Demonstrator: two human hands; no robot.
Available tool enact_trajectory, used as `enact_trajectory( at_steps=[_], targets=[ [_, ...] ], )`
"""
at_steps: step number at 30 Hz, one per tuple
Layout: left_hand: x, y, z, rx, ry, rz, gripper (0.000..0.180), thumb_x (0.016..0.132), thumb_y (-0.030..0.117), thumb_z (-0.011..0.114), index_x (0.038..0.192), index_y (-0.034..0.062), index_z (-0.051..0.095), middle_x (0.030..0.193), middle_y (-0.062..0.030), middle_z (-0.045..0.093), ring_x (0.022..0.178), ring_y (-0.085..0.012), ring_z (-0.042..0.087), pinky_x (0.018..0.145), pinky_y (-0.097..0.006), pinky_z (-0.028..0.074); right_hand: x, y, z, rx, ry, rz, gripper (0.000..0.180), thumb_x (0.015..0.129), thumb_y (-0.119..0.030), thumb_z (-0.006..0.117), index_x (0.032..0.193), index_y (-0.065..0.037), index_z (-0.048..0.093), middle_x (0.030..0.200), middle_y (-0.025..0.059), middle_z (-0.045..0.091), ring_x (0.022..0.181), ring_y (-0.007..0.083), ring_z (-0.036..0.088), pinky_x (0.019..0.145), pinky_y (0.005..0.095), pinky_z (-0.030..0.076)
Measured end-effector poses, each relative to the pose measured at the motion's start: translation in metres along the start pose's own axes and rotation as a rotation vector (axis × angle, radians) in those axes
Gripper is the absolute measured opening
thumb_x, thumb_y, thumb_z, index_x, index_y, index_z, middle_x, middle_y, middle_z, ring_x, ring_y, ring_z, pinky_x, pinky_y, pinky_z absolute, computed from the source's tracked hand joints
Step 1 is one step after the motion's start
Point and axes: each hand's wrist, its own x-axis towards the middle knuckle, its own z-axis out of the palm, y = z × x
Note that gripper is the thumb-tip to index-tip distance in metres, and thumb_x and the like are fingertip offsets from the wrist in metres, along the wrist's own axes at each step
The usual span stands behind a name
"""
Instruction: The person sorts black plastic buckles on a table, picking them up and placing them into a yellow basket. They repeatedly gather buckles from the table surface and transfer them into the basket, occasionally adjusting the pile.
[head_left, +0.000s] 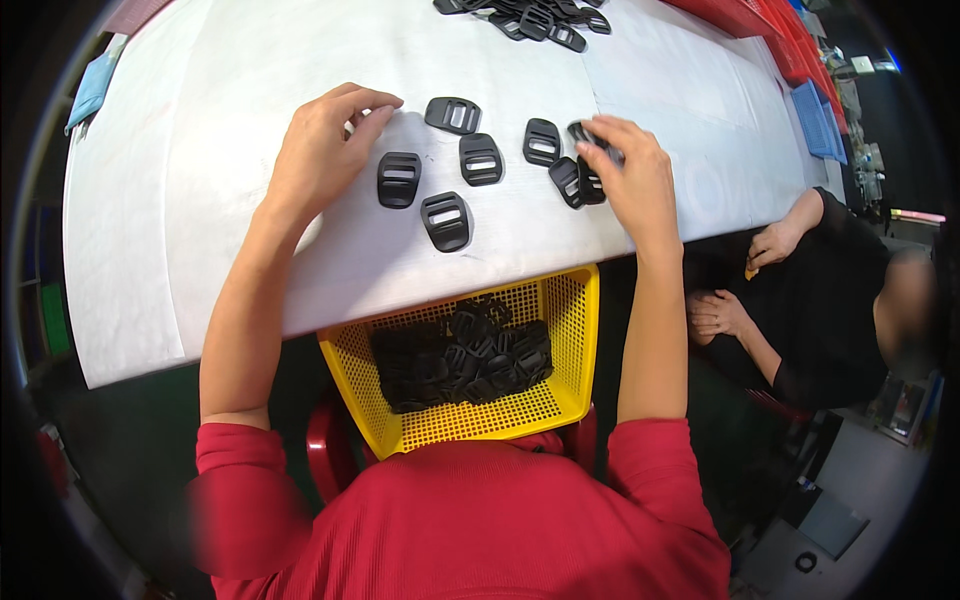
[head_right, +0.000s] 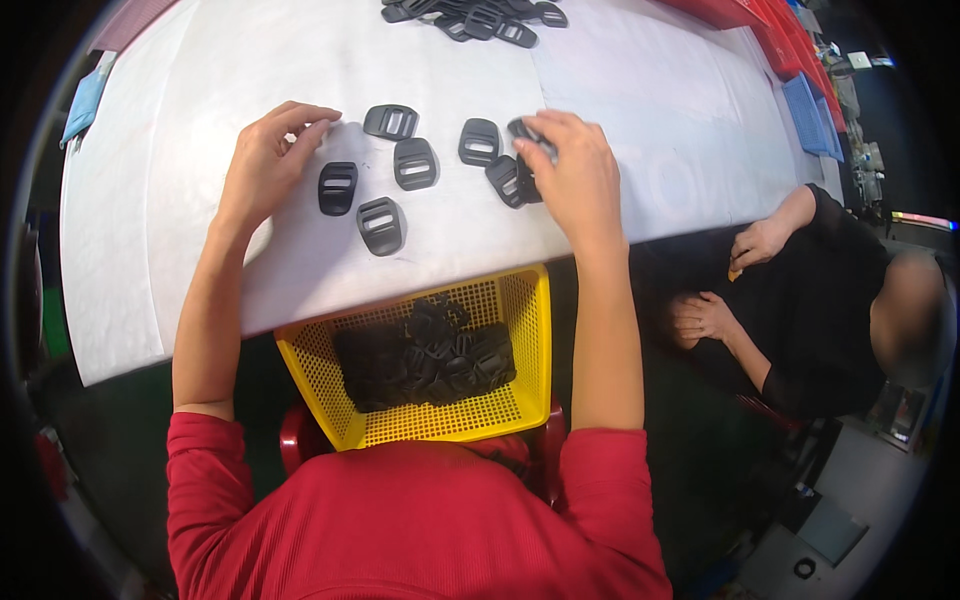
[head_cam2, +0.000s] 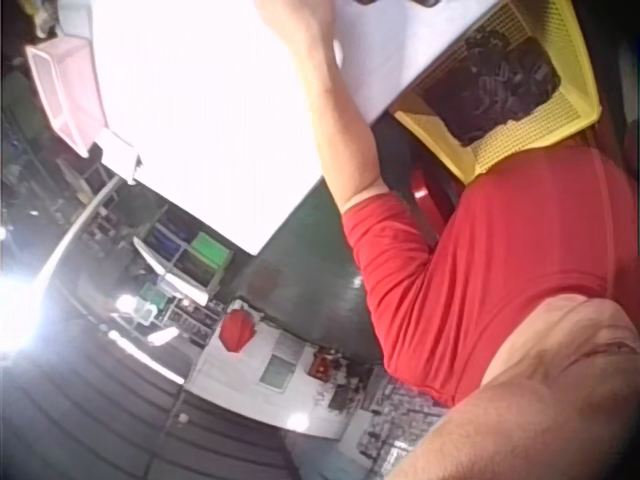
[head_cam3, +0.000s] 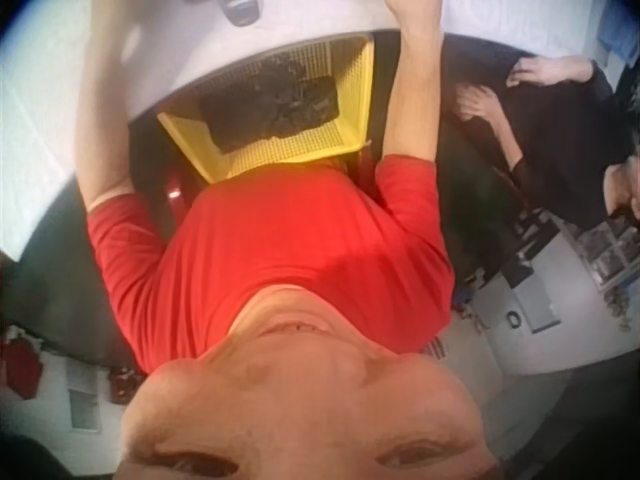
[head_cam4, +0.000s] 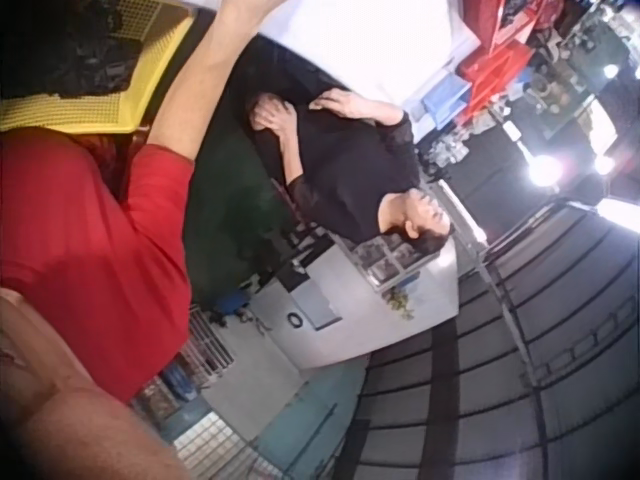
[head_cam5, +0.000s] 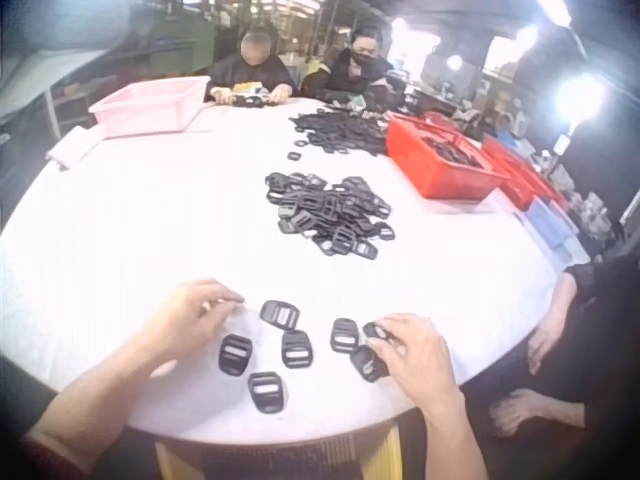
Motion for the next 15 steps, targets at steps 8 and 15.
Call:
enact_trajectory(
  at_steps=[8,15],
  targets=[
    [-0.003,0.0,-0.001,0.021,0.015,0.019,0.019,0.092,0.01,0.059,0.104,0.0052,0.072,0.095,-0.0057,0.068,0.075,-0.0139,0.058,0.064,-0.027,0.046,-0.037,-0.011,0.005,-0.151,0.213,-0.258,0.025,0.081,-0.017,0.071,0.105,-0.011,0.073,0.123,0.0102,0.06,0.119,0.0319,0.051,0.098,0.0427,0.041],
    [-0.001,-0.007,0.001,0.048,0.035,0.082,0.019,0.093,0.011,0.058,0.105,0.0051,0.072,0.097,-0.0054,0.069,0.074,-0.014,0.058,0.066,-0.027,0.047,-0.073,-0.037,0.015,-0.105,0.166,-0.24,0.024,0.082,-0.017,0.071,0.105,-0.013,0.073,0.129,0.0101,0.056,0.126,0.0326,0.044,0.103,0.0469,0.034]
  ],
)
